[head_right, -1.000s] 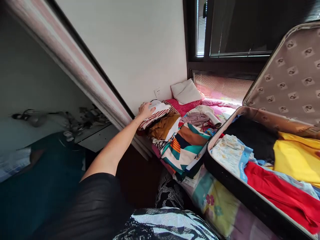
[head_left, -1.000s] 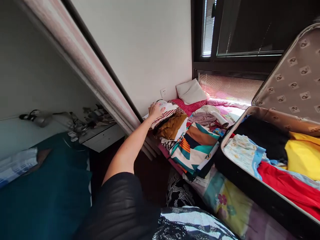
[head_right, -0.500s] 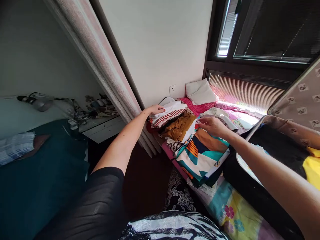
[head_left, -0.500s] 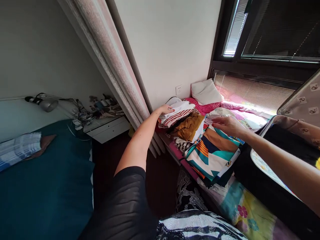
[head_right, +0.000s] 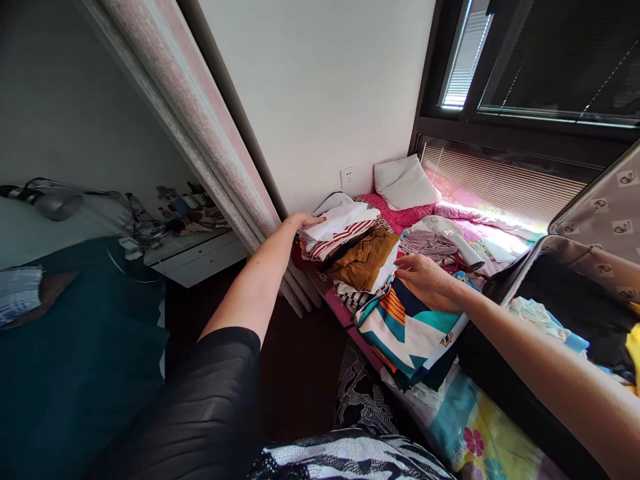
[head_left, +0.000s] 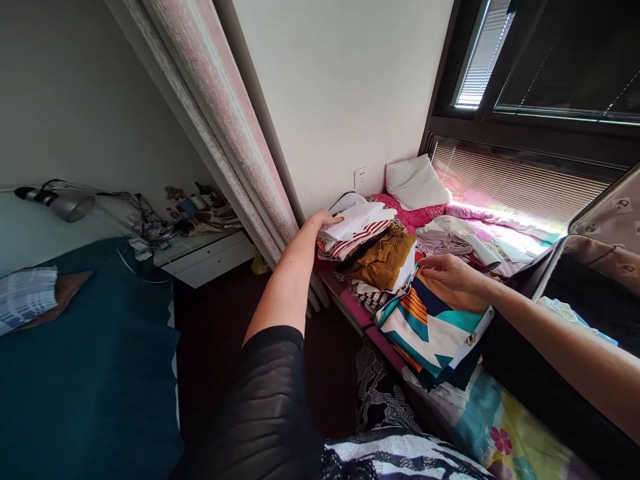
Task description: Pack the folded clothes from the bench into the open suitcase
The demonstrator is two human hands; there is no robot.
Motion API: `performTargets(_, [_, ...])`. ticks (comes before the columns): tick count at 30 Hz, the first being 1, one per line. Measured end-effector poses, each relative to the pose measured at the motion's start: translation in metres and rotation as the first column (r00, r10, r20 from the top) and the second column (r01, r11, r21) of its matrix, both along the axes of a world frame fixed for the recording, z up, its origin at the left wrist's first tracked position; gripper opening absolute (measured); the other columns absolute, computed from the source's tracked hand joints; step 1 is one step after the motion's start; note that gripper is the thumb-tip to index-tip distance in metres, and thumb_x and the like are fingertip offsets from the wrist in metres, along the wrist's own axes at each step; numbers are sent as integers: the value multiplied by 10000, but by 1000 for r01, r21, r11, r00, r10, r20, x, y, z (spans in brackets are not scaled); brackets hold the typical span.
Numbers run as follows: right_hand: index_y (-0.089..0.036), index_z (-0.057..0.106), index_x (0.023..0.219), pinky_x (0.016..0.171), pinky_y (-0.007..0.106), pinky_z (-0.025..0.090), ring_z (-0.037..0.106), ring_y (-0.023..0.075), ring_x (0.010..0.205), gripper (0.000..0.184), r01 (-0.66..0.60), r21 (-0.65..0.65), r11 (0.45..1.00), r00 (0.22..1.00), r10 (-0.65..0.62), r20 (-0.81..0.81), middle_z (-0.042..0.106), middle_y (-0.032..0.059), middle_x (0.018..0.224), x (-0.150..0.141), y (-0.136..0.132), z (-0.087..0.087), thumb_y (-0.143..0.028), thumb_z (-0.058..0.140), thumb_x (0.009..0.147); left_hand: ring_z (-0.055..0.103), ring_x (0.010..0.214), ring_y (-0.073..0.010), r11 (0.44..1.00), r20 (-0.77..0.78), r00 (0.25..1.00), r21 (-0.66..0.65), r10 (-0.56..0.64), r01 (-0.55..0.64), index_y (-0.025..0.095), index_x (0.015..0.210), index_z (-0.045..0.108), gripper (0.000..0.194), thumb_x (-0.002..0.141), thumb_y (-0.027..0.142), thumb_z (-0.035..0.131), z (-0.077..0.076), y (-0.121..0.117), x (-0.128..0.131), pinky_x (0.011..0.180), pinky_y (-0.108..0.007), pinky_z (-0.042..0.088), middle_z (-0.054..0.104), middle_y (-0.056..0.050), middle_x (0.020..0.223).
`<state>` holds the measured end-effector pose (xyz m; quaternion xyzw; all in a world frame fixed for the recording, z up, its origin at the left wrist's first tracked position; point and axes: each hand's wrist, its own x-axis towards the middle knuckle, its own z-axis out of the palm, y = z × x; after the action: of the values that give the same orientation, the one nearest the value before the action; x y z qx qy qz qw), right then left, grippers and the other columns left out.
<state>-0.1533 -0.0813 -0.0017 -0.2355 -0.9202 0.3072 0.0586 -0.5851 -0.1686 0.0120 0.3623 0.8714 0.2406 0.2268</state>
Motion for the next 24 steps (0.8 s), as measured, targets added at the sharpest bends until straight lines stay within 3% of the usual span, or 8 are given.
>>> performTargets(4, [-189, 828, 1182, 1012, 447, 614, 774, 317, 1083, 378, 25, -30, 999, 1000, -25, -2, 802, 102, 1189, -5, 3, -7, -397, 645, 926, 723, 1198, -429, 996, 91, 992, -41, 84, -81, 98, 1120, 801, 701, 501, 322, 1043, 17, 13, -5, 951, -449, 580, 811, -177, 1057])
performTargets(7, [-189, 828, 1168, 1007, 445, 613, 771, 315, 1059, 372, 40, -80, 996, 998, -44, -48, 806, 105, 1167, -10, 3, -9, -401, 675, 902, 761, 1098, -394, 978, 251, 968, 202, -10, -42, 104, 997, 800, 583, 462, 174, 1020, 36, 17, 3, 917, -452, 609, 812, -150, 949])
performTargets(10, [-202, 816, 1156, 1024, 455, 609, 764, 312, 1056, 415, 72, -240, 968, 987, -104, -124, 801, 110, 1179, -12, -3, -8, -497, 762, 870, 779, 1032, -355, 902, 389, 898, 432, -207, 21, 108, 977, 779, 572, 458, 169, 1014, 61, 15, 23, 935, -469, 627, 813, -122, 942])
performTargets(12, [-203, 782, 1180, 1039, 456, 608, 752, 314, 1115, 530, 82, -467, 880, 962, -193, -195, 778, 131, 1244, -13, -10, -7, -618, 802, 851, 780, 1039, -342, 829, 457, 806, 555, -377, 74, 105, 1020, 771, 627, 462, 222, 1032, 82, 12, 44, 969, -483, 627, 818, -124, 992])
performTargets(15, [-202, 705, 1202, 1107, 499, 579, 715, 333, 1243, 739, 24, -813, 582, 874, -407, -266, 744, 182, 1294, -18, -22, -1, -827, 758, 810, 769, 1116, -335, 718, 460, 697, 687, -550, 114, 114, 1122, 764, 657, 558, 324, 1028, 112, 4, 88, 1028, -478, 612, 818, -124, 1088])
performTargets(18, [-233, 669, 1225, 1154, 589, 535, 668, 363, 1330, 871, -207, -914, 349, 769, -520, -372, 752, 169, 1265, -22, -27, 14, -978, 618, 777, 761, 1169, -332, 671, 456, 631, 728, -628, 141, 139, 1191, 761, 545, 742, 391, 940, 127, -3, 138, 1039, -449, 608, 817, -91, 1114])
performTargets(21, [-296, 680, 1297, 1184, 607, 507, 616, 364, 1403, 860, -431, -828, 359, 587, -585, -560, 768, 106, 1248, -11, -22, 41, -988, 552, 803, 786, 1108, -326, 696, 516, 533, 686, -671, 211, 146, 1180, 764, 499, 763, 369, 925, 121, -5, 183, 1004, -426, 629, 826, -88, 1077])
performTargets(24, [-316, 689, 1338, 1213, 603, 480, 601, 362, 1421, 818, -484, -784, 388, 490, -622, -611, 784, 76, 1199, 23, -10, 63, -941, 599, 818, 814, 970, -295, 772, 610, 487, 575, -625, 270, 124, 1106, 768, 477, 711, 309, 959, 99, 1, 217, 959, -397, 648, 834, -125, 1027])
